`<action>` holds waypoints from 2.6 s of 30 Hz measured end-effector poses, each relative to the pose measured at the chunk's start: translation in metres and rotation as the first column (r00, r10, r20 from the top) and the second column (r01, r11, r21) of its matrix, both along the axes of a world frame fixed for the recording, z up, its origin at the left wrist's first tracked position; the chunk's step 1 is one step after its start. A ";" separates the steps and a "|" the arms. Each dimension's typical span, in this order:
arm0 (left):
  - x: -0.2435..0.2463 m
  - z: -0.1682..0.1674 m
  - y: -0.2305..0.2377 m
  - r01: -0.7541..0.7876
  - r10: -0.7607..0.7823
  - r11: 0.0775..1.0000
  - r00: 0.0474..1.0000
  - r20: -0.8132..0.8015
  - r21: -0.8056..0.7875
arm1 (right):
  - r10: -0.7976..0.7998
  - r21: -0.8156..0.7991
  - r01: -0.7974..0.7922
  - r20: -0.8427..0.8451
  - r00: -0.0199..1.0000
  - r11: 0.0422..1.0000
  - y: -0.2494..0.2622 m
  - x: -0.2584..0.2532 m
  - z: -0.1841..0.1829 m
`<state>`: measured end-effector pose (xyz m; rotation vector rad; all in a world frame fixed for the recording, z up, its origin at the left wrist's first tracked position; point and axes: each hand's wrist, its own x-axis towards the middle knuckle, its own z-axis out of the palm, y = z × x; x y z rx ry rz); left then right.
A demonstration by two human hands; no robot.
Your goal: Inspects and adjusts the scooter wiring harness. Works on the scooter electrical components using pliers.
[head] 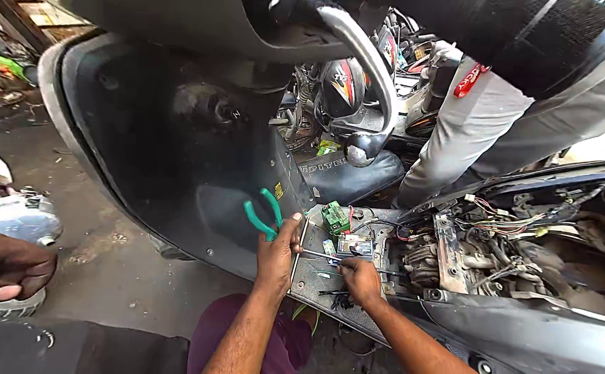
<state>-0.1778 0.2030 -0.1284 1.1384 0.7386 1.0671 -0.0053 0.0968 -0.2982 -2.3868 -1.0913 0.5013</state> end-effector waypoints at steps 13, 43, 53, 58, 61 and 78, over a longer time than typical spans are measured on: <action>0.009 -0.010 0.001 -0.036 0.166 0.949 0.902 -0.399 0.313 | -0.122 0.146 0.150 -0.185 0.975 0.978 0.007 0.000 -0.008; 0.013 -0.027 0.012 0.013 0.126 0.956 0.884 -0.450 0.293 | 0.091 0.090 -0.084 -0.084 0.992 0.992 0.020 0.005 0.010; 0.010 -0.027 0.013 0.037 0.122 0.955 0.855 -0.504 0.294 | 0.090 0.139 -0.066 -0.174 0.981 0.988 0.032 0.019 0.012; 0.008 -0.033 0.017 0.080 0.136 0.945 0.785 -0.604 0.316 | 0.113 0.309 0.010 -0.378 0.919 0.951 0.028 0.023 0.011; 0.007 -0.041 0.023 0.107 0.168 0.936 0.703 -0.691 0.336 | 0.165 0.407 0.181 -0.679 0.715 0.895 0.023 0.023 0.024; 0.034 -0.053 0.009 0.176 -0.248 0.954 0.917 -0.313 -0.243 | 0.384 0.478 0.284 -0.863 0.329 0.831 -0.010 -0.008 0.074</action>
